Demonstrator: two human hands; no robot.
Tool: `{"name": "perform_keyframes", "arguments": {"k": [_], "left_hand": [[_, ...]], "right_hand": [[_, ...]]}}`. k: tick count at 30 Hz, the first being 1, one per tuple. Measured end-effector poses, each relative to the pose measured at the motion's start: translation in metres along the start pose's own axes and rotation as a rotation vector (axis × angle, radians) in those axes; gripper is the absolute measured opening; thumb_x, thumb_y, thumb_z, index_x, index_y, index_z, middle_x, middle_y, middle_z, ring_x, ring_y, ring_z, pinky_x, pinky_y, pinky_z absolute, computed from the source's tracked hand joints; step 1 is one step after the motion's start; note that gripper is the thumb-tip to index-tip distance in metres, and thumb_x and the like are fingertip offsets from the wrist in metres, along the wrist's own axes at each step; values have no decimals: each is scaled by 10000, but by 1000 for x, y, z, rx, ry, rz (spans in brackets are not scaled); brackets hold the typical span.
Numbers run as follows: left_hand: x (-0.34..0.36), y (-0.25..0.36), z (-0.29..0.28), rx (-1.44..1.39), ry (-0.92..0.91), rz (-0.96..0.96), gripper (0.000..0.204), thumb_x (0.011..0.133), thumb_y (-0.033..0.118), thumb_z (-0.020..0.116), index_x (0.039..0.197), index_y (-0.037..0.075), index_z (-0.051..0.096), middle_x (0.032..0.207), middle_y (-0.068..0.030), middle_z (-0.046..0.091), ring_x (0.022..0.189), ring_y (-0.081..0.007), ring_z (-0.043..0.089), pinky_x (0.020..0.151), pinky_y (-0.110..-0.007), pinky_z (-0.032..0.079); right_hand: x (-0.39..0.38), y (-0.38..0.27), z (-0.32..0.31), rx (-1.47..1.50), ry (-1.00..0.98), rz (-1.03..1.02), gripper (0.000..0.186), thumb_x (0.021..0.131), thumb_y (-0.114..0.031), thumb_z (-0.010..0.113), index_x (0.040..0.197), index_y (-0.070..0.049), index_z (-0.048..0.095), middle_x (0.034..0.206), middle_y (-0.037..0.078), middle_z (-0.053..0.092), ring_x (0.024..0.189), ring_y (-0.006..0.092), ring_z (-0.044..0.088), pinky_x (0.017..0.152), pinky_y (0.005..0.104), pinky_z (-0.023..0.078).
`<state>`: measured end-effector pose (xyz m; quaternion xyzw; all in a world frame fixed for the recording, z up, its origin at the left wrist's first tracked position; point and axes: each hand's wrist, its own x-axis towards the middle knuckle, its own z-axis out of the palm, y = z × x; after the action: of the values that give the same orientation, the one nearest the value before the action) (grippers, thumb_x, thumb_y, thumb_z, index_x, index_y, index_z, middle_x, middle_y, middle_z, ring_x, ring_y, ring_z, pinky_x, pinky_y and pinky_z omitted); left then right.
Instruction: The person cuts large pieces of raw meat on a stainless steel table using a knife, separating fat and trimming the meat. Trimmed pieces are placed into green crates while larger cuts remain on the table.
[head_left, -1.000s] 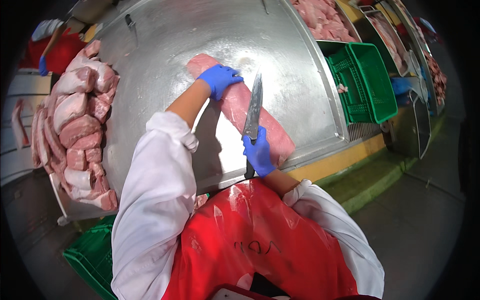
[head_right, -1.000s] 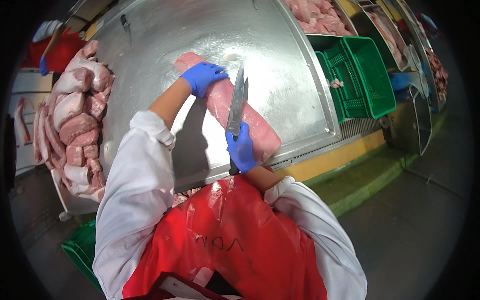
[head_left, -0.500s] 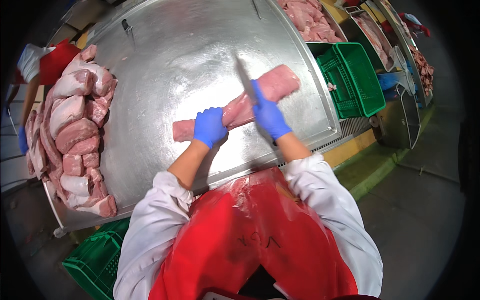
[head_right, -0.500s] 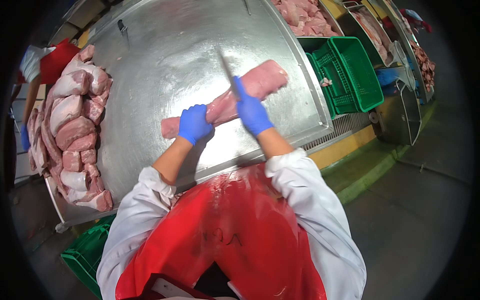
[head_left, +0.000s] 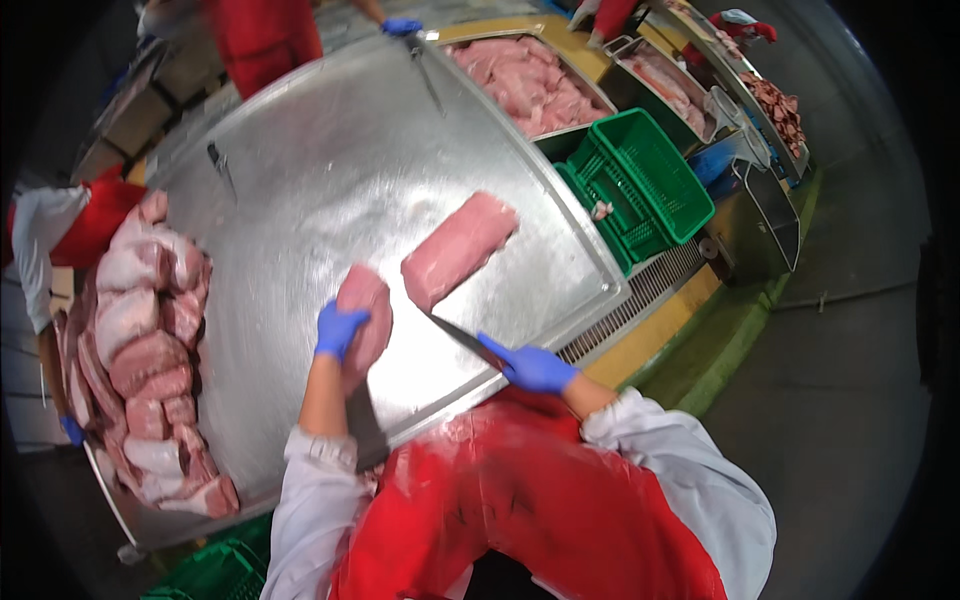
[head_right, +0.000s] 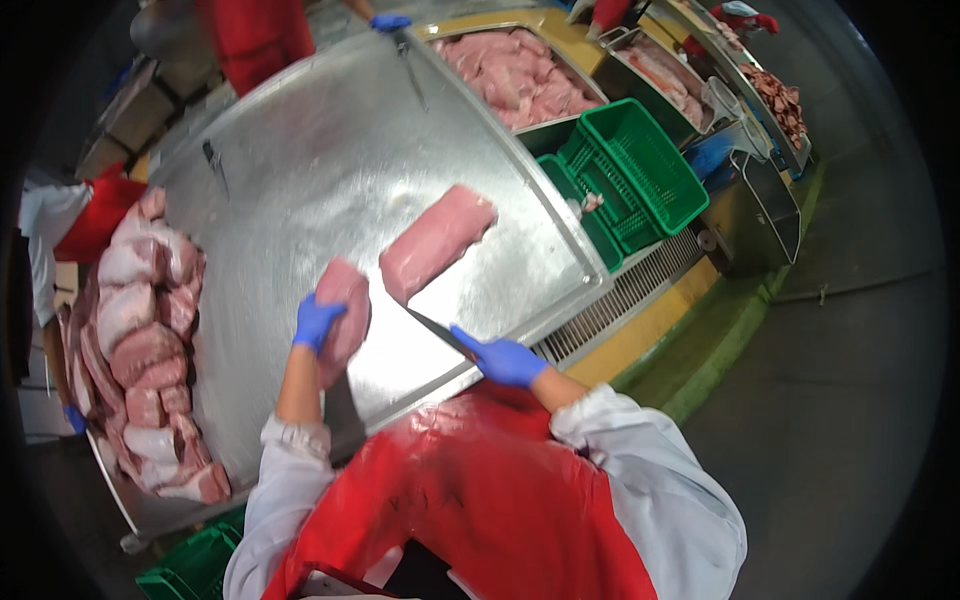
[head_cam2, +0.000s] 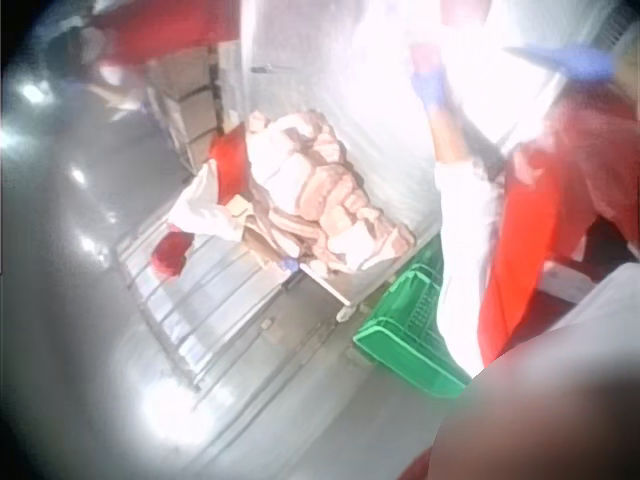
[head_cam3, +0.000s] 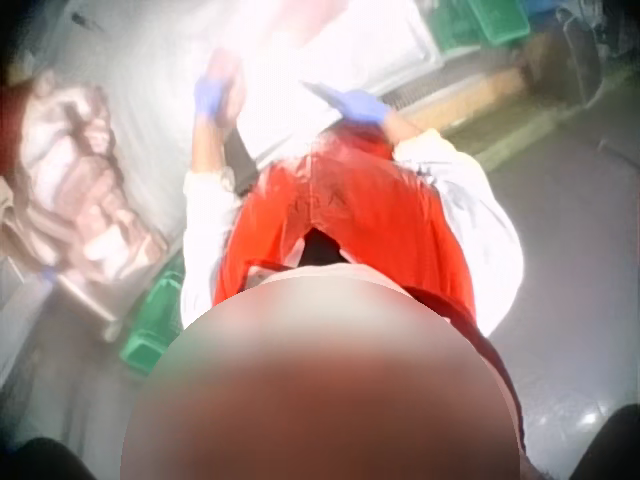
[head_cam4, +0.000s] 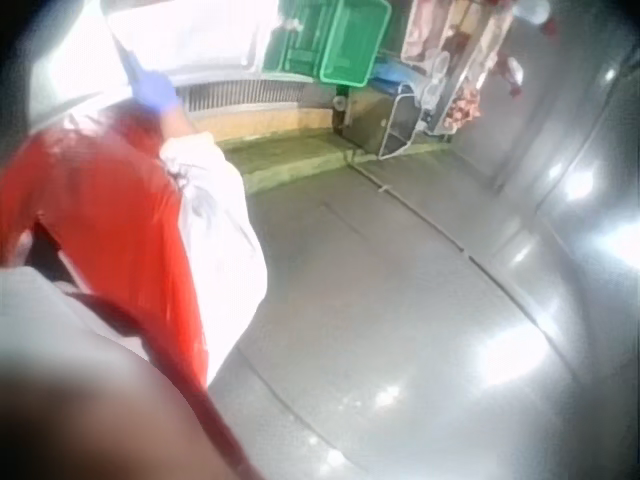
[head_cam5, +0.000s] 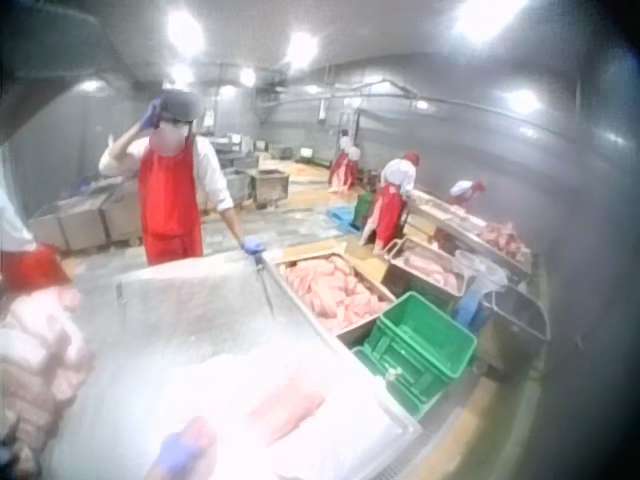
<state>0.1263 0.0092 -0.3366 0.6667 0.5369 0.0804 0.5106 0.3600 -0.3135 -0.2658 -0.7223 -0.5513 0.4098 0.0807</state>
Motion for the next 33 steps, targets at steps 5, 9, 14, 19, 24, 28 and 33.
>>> {"name": "perform_keyframes", "arguments": {"k": [5, 9, 14, 19, 24, 28, 33], "left_hand": [[-86, 92, 0, -747, -201, 106, 635, 784, 130, 754, 1350, -40, 524, 1256, -150, 636, 1126, -275, 638, 965, -396, 529], [-58, 267, 33, -953, -290, 202, 625, 846, 189, 728, 1382, -38, 499, 1309, -149, 604, 1178, -267, 606, 1005, -393, 501], [93, 425, 43, -671, -135, 389, 646, 852, 397, 764, 1268, -44, 540, 1188, -146, 637, 1061, -286, 631, 924, -405, 509], [76, 217, 201, 958, 34, 386, 1163, 633, 612, 829, 1466, -28, 329, 1460, -297, 444, 1376, -422, 431, 1125, -467, 380], [20, 205, 194, 770, -116, 21, 969, 590, 360, 859, 1375, -34, 450, 1246, -250, 621, 1153, -391, 614, 996, -417, 506], [11, 126, 173, -251, -304, -24, 804, 684, 198, 807, 1373, -40, 468, 1230, -168, 642, 1138, -314, 626, 990, -405, 509], [21, 272, 195, -930, -519, 91, 786, 900, 337, 683, 1514, 28, 303, 1404, -154, 521, 1254, -289, 552, 1064, -417, 462]], "right_hand": [[-73, 97, -7, 266, 200, -12, 835, 925, -302, 556, 1605, -244, 77, 879, 278, 677, 768, 444, 664, 773, 486, 516], [-105, 116, -60, 506, 309, 128, 820, 902, -249, 569, 1600, -229, 138, 867, 247, 687, 712, 381, 664, 701, 439, 506], [-113, 165, -100, 552, 401, 121, 804, 898, -184, 589, 1592, -206, 187, 834, 219, 681, 632, 291, 609, 662, 388, 483], [-142, 226, -91, 640, 573, 222, 821, 889, -124, 623, 1587, -235, 206, 1021, 252, 709, 953, 382, 705, 787, 391, 528], [-176, 262, -79, 769, 483, 500, 883, 887, -78, 622, 1594, -319, 153, 879, 173, 706, 744, 232, 686, 686, 370, 523], [-174, 288, -59, 696, 602, 308, 859, 884, -65, 586, 1600, -282, 163, 794, 79, 663, 636, 167, 614, 598, 331, 511], [-144, 252, -87, 849, 568, 429, 848, 878, -29, 545, 1604, -253, 166, 806, 71, 655, 559, 134, 544, 507, 293, 481]]}}
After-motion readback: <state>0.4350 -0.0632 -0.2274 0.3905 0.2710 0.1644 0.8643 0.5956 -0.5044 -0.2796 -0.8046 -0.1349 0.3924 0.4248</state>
